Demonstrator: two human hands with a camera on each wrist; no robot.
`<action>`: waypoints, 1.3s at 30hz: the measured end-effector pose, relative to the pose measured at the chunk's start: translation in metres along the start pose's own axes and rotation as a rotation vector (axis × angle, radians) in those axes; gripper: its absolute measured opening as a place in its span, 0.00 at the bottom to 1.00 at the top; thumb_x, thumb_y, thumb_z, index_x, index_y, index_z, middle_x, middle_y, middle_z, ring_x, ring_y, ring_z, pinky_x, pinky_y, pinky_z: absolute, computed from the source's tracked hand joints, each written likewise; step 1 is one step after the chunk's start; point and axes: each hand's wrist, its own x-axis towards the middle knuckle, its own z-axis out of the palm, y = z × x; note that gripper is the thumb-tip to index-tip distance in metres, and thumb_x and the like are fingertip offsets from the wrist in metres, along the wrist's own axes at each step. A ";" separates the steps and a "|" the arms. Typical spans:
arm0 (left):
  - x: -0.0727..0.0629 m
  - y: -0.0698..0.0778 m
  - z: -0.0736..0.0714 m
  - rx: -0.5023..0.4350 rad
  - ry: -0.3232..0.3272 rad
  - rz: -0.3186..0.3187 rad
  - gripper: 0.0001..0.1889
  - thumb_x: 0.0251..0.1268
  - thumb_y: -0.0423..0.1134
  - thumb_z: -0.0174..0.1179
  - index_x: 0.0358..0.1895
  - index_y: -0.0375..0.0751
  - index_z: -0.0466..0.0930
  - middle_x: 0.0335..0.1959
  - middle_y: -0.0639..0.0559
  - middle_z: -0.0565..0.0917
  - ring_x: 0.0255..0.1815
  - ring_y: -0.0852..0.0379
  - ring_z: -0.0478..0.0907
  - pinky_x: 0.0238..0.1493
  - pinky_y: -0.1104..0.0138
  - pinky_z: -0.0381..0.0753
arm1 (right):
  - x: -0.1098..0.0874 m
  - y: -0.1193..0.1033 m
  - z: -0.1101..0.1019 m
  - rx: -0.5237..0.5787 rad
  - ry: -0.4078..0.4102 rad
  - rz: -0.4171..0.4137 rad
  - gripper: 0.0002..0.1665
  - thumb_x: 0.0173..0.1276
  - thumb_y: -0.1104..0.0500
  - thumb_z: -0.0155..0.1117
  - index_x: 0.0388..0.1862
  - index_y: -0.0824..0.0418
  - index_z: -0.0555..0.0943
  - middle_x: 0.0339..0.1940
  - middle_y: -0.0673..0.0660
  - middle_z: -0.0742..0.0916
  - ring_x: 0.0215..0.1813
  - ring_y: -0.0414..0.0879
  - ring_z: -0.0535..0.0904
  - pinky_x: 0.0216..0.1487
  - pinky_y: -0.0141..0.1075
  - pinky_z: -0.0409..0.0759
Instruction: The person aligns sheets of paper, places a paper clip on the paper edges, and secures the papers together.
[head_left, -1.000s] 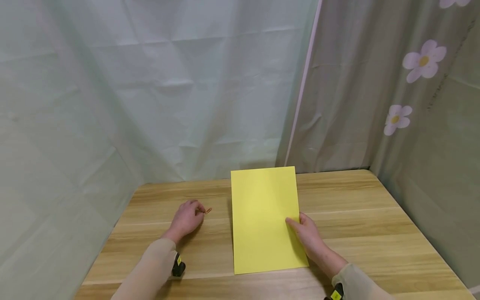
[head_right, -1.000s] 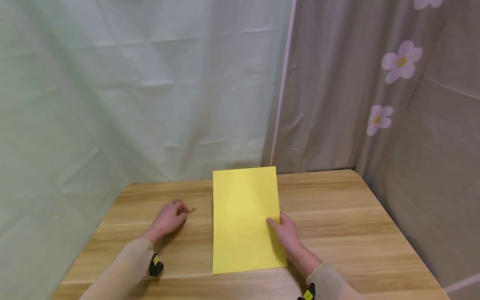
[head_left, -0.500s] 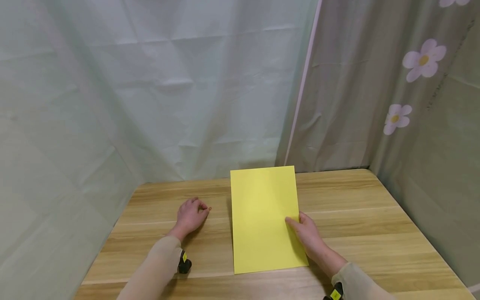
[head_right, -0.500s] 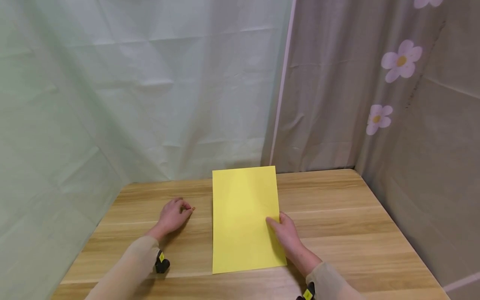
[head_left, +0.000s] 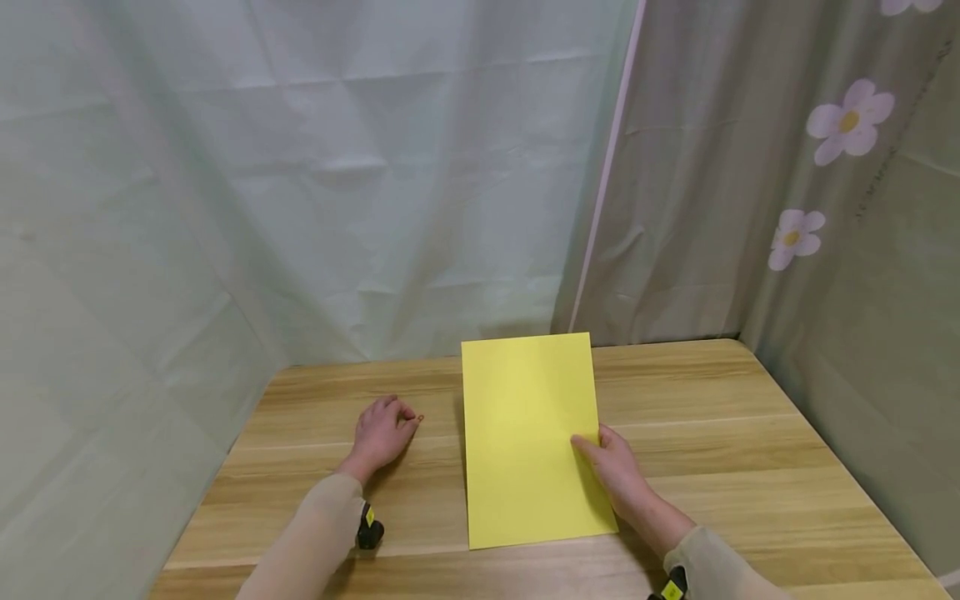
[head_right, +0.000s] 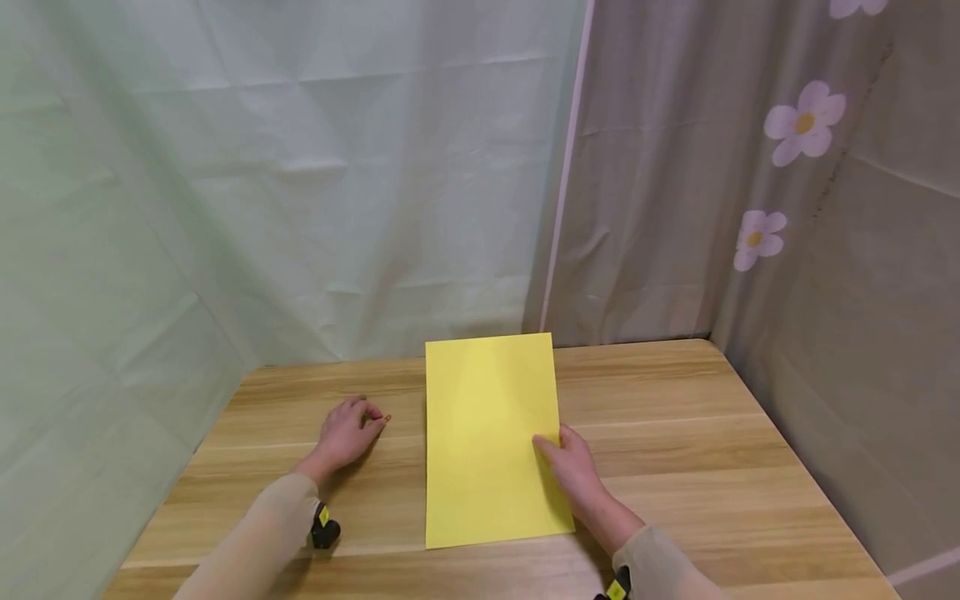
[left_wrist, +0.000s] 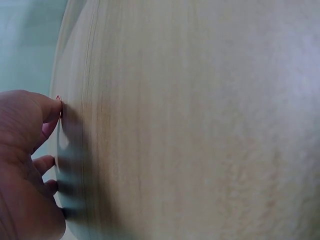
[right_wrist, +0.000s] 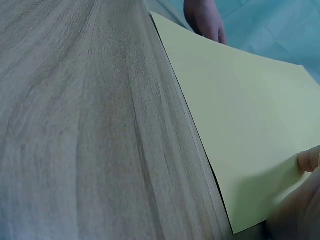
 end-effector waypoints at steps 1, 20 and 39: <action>0.000 0.000 0.000 0.005 -0.001 -0.001 0.08 0.73 0.42 0.60 0.40 0.41 0.79 0.70 0.26 0.68 0.72 0.26 0.59 0.72 0.35 0.52 | 0.000 0.000 0.000 -0.003 0.000 0.001 0.21 0.77 0.61 0.60 0.63 0.71 0.76 0.40 0.59 0.88 0.39 0.50 0.84 0.40 0.40 0.84; -0.001 0.003 -0.004 0.057 -0.054 -0.104 0.07 0.74 0.45 0.60 0.40 0.47 0.79 0.75 0.32 0.65 0.76 0.28 0.56 0.69 0.25 0.36 | 0.000 0.001 0.001 -0.008 -0.001 0.010 0.21 0.77 0.61 0.60 0.64 0.71 0.76 0.40 0.59 0.88 0.38 0.50 0.84 0.40 0.41 0.83; 0.001 0.004 -0.004 0.035 -0.049 -0.080 0.07 0.74 0.43 0.62 0.42 0.44 0.80 0.73 0.31 0.67 0.74 0.28 0.58 0.72 0.30 0.44 | -0.001 0.000 0.000 0.001 -0.013 0.005 0.22 0.77 0.60 0.60 0.64 0.70 0.75 0.41 0.59 0.88 0.39 0.51 0.84 0.40 0.41 0.84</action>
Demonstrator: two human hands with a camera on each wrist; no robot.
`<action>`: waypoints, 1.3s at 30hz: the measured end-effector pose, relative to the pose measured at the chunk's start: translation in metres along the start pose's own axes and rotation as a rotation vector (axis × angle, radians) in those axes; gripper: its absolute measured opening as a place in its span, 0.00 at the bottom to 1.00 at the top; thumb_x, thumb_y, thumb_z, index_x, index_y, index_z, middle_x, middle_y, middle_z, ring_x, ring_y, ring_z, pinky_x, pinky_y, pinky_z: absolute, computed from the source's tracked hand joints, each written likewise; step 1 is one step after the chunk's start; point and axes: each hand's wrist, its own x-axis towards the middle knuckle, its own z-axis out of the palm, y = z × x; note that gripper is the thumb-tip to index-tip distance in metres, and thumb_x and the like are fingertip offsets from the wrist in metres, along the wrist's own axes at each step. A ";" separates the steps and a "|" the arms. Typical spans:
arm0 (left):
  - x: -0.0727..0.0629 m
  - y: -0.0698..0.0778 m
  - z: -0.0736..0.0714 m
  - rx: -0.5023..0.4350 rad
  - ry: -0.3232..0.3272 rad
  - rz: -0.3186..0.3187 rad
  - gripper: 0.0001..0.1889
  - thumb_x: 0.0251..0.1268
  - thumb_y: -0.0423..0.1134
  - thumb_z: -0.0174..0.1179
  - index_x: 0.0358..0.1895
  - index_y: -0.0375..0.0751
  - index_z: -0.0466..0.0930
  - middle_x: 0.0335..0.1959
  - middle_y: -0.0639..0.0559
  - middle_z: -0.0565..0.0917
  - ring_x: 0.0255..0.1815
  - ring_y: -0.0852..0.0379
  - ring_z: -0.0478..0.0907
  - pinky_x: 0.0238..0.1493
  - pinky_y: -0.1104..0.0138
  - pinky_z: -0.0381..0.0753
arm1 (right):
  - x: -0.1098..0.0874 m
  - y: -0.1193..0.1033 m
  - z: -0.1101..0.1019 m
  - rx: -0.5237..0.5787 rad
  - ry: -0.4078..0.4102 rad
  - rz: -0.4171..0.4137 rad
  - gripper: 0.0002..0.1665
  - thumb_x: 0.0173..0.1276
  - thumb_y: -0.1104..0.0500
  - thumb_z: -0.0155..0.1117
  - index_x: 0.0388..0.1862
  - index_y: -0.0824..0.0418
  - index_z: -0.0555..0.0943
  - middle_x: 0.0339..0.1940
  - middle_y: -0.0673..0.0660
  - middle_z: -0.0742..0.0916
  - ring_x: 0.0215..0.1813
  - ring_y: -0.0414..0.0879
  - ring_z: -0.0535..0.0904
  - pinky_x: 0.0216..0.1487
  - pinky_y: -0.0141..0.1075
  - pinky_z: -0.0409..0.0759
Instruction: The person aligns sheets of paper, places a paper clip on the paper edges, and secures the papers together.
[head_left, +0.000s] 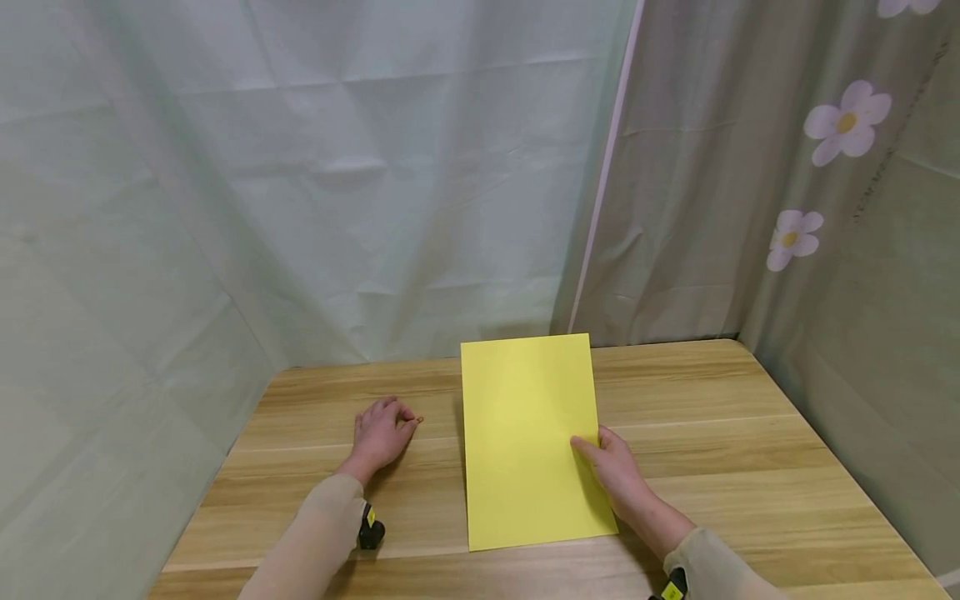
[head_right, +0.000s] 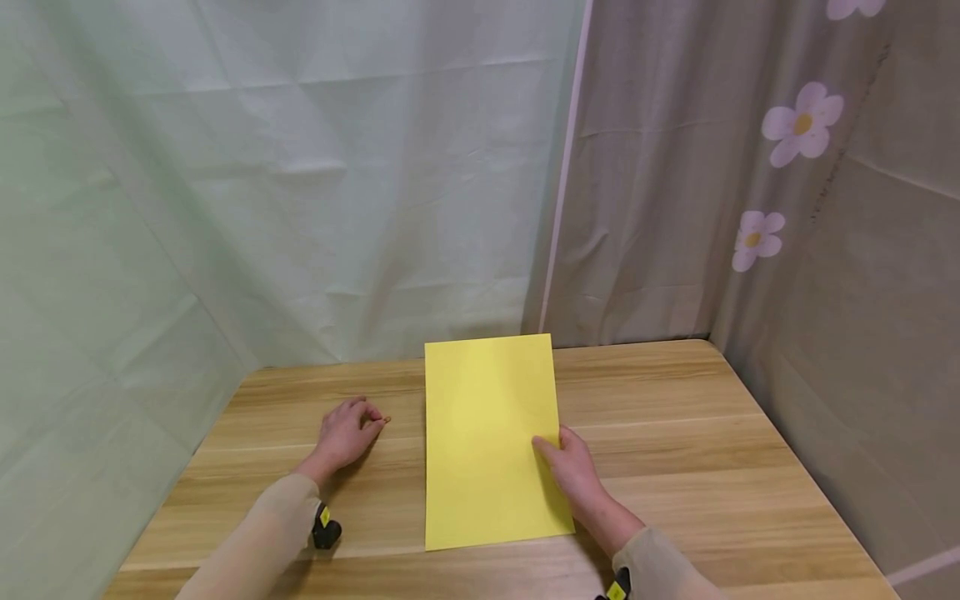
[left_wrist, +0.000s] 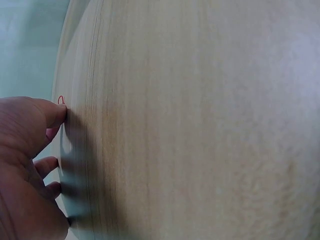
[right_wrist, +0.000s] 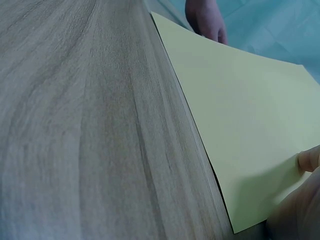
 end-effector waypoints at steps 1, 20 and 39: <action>0.000 0.000 0.000 0.005 0.000 0.001 0.06 0.74 0.43 0.62 0.42 0.44 0.81 0.73 0.31 0.68 0.74 0.28 0.59 0.72 0.30 0.45 | 0.000 0.000 0.000 0.000 0.000 0.000 0.22 0.77 0.60 0.60 0.64 0.70 0.76 0.41 0.59 0.88 0.39 0.51 0.84 0.40 0.41 0.84; -0.003 0.005 -0.004 -0.001 -0.029 -0.014 0.06 0.76 0.42 0.60 0.40 0.44 0.81 0.75 0.31 0.64 0.76 0.27 0.55 0.72 0.31 0.43 | -0.001 0.000 -0.002 0.012 -0.005 -0.002 0.24 0.78 0.60 0.60 0.68 0.70 0.74 0.43 0.60 0.88 0.41 0.52 0.85 0.41 0.41 0.84; 0.002 0.005 -0.013 -0.243 0.022 0.018 0.12 0.80 0.41 0.54 0.51 0.34 0.76 0.51 0.38 0.82 0.56 0.41 0.78 0.59 0.46 0.75 | -0.002 -0.002 -0.002 -0.006 -0.011 0.001 0.24 0.78 0.59 0.61 0.67 0.70 0.74 0.42 0.60 0.88 0.40 0.52 0.85 0.41 0.42 0.84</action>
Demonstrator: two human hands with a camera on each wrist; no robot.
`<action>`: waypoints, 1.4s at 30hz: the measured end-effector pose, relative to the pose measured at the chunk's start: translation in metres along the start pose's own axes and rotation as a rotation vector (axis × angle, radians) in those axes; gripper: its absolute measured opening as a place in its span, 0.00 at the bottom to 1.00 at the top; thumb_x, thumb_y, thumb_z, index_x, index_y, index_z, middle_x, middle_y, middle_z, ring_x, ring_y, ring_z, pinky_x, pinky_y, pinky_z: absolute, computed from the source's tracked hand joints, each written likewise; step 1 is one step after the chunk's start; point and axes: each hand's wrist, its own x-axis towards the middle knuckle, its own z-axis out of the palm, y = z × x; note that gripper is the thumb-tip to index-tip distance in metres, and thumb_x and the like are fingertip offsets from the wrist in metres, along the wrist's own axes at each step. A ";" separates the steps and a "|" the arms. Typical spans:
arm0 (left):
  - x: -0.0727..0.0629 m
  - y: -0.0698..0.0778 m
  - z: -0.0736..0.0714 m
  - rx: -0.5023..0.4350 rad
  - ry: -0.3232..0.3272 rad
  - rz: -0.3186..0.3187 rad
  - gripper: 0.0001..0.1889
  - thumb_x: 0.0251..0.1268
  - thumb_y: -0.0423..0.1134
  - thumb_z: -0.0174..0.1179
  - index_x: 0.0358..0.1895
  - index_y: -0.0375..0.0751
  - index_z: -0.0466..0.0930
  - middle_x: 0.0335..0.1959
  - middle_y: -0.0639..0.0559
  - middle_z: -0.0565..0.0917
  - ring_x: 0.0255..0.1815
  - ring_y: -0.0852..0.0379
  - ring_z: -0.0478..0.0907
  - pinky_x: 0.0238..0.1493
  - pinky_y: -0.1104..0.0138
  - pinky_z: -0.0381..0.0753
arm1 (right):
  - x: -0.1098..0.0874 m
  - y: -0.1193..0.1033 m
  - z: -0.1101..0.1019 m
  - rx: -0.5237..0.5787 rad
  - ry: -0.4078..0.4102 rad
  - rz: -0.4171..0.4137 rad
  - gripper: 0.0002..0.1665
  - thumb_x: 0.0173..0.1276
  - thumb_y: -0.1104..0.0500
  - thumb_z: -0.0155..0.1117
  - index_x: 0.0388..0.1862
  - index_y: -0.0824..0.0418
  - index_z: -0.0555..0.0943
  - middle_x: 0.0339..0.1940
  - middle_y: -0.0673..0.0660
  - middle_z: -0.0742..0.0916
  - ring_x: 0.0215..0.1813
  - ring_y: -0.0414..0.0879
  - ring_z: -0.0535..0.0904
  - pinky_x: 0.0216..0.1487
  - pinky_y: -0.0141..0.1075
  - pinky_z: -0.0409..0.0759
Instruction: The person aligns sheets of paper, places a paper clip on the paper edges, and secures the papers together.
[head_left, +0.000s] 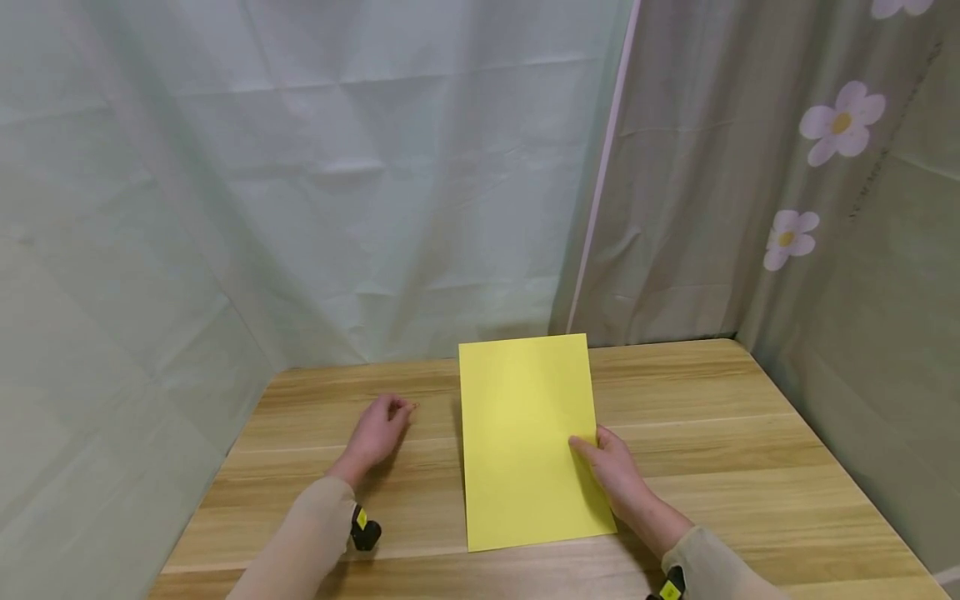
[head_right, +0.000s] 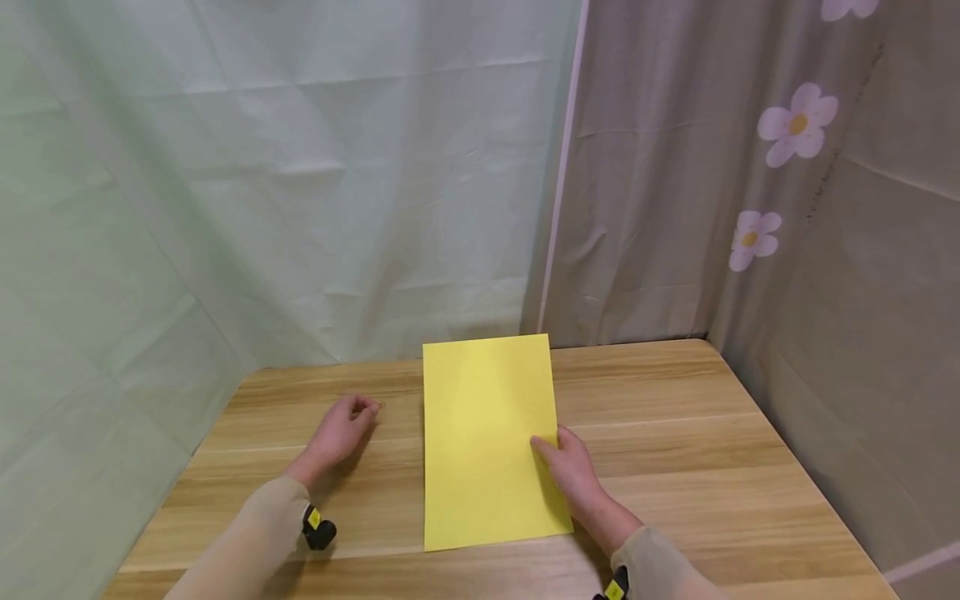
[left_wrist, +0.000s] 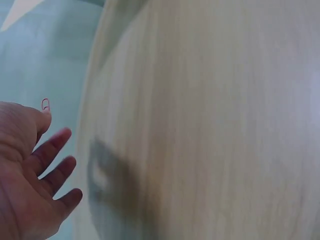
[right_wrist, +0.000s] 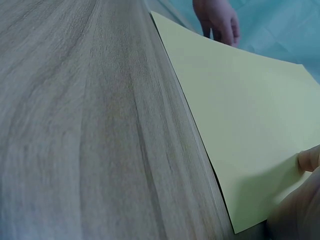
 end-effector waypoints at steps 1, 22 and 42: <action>-0.001 0.003 0.000 -0.014 0.009 0.003 0.12 0.80 0.41 0.54 0.51 0.34 0.76 0.50 0.38 0.82 0.55 0.41 0.78 0.58 0.46 0.75 | 0.000 0.000 0.000 0.000 0.003 0.000 0.24 0.77 0.59 0.61 0.67 0.70 0.75 0.42 0.59 0.88 0.40 0.52 0.85 0.40 0.42 0.84; -0.019 0.047 0.003 -0.297 0.093 0.028 0.07 0.78 0.36 0.59 0.47 0.34 0.77 0.45 0.43 0.83 0.48 0.49 0.79 0.50 0.60 0.77 | 0.002 0.003 0.002 0.018 -0.002 -0.002 0.24 0.78 0.60 0.60 0.67 0.70 0.74 0.42 0.60 0.88 0.41 0.52 0.85 0.41 0.42 0.84; -0.017 0.058 0.006 -0.524 0.041 -0.047 0.11 0.77 0.35 0.59 0.55 0.34 0.83 0.52 0.43 0.86 0.56 0.43 0.81 0.57 0.60 0.81 | 0.001 0.002 0.001 0.019 -0.009 -0.009 0.24 0.78 0.59 0.60 0.66 0.71 0.74 0.44 0.61 0.87 0.42 0.52 0.85 0.42 0.41 0.84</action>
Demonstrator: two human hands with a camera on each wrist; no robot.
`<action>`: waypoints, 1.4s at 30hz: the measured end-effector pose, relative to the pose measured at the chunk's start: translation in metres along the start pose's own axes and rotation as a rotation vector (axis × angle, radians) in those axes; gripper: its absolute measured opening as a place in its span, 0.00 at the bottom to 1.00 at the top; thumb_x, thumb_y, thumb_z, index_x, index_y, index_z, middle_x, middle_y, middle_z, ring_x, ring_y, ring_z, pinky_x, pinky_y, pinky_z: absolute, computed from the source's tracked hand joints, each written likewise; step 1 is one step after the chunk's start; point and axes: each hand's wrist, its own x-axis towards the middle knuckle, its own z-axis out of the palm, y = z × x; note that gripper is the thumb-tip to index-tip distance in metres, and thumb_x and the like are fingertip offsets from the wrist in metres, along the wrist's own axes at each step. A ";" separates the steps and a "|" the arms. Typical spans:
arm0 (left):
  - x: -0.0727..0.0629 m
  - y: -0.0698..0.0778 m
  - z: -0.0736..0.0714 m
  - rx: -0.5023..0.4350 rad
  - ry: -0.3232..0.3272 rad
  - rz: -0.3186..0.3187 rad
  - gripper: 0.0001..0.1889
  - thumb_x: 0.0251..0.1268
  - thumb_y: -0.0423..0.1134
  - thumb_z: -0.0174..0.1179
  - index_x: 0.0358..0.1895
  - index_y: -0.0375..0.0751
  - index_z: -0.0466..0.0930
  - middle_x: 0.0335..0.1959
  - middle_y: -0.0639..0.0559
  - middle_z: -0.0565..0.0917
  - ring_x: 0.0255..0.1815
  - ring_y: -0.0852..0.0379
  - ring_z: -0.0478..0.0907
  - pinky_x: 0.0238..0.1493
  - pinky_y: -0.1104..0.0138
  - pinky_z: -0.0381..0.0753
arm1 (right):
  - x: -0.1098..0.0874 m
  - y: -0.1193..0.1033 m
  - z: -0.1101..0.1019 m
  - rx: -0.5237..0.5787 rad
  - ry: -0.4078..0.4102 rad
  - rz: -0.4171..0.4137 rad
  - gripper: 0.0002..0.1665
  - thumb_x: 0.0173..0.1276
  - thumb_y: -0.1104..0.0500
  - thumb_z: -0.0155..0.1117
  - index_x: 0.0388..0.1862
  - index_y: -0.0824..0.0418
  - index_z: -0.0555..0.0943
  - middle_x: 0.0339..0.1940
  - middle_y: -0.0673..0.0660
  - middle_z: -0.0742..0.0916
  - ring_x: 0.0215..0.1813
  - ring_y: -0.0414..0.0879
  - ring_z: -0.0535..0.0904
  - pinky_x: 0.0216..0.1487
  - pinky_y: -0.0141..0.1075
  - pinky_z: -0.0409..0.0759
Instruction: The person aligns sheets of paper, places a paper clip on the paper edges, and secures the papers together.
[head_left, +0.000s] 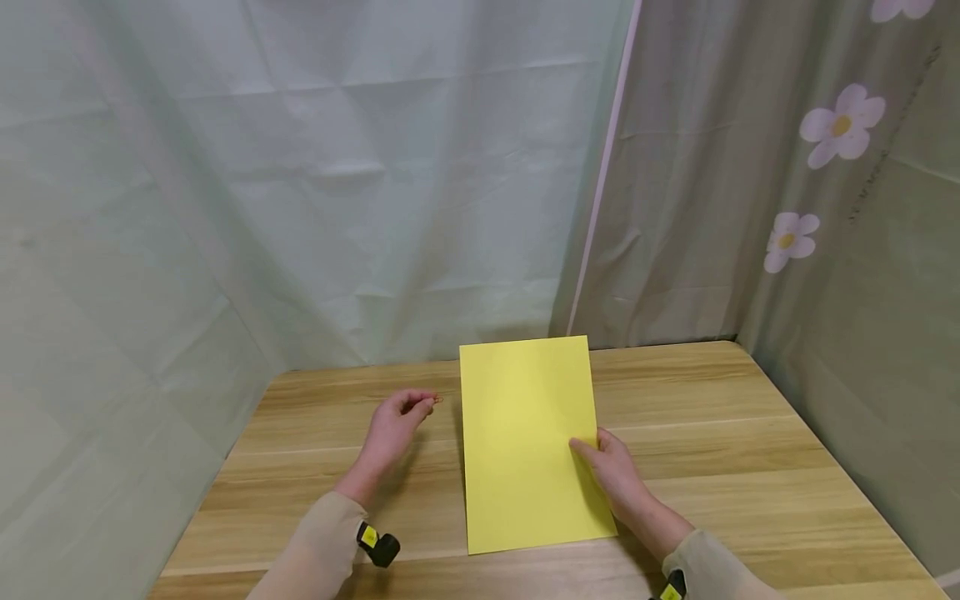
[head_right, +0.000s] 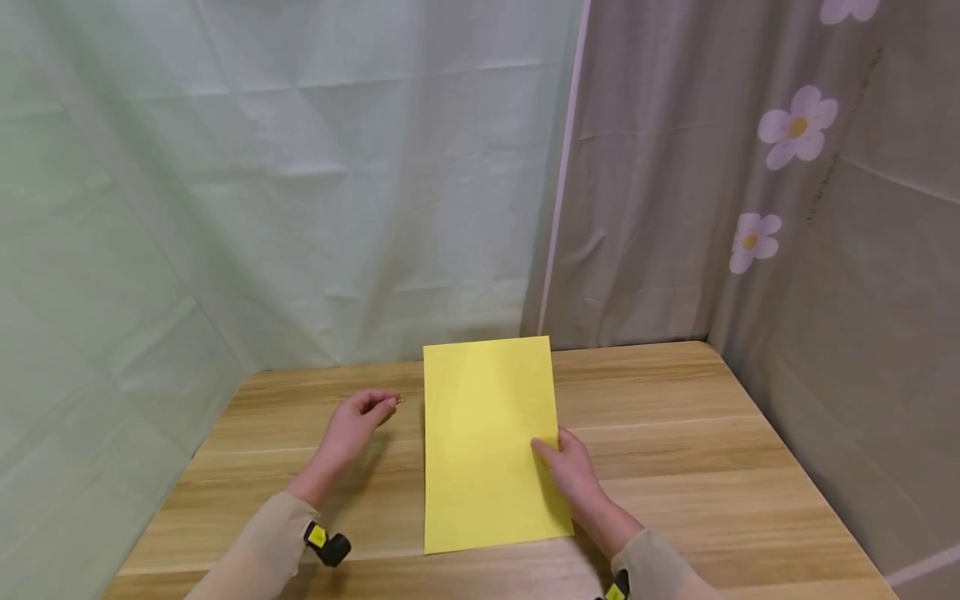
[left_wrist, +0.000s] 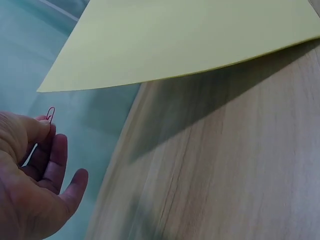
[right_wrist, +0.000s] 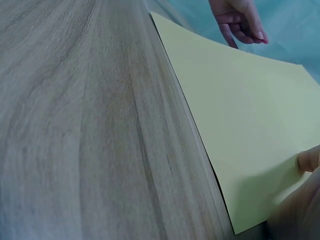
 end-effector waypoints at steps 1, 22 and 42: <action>0.001 0.001 0.000 -0.020 -0.001 -0.006 0.12 0.77 0.35 0.58 0.56 0.33 0.82 0.52 0.42 0.86 0.57 0.41 0.80 0.59 0.58 0.80 | 0.000 0.000 0.000 -0.003 0.002 -0.001 0.24 0.78 0.59 0.60 0.67 0.70 0.74 0.44 0.61 0.87 0.42 0.52 0.84 0.42 0.41 0.84; 0.024 0.022 -0.007 -0.110 0.044 -0.083 0.24 0.74 0.38 0.63 0.69 0.37 0.72 0.44 0.46 0.83 0.45 0.55 0.78 0.53 0.63 0.76 | -0.001 -0.002 -0.002 -0.010 0.049 -0.033 0.21 0.77 0.61 0.62 0.63 0.70 0.77 0.40 0.59 0.88 0.38 0.51 0.84 0.38 0.41 0.83; 0.041 0.036 -0.006 -0.217 0.000 -0.111 0.21 0.75 0.35 0.62 0.65 0.35 0.68 0.49 0.42 0.80 0.46 0.49 0.78 0.51 0.60 0.83 | -0.003 -0.012 0.000 0.009 0.030 -0.025 0.23 0.77 0.59 0.63 0.66 0.68 0.76 0.41 0.60 0.88 0.39 0.52 0.84 0.38 0.41 0.84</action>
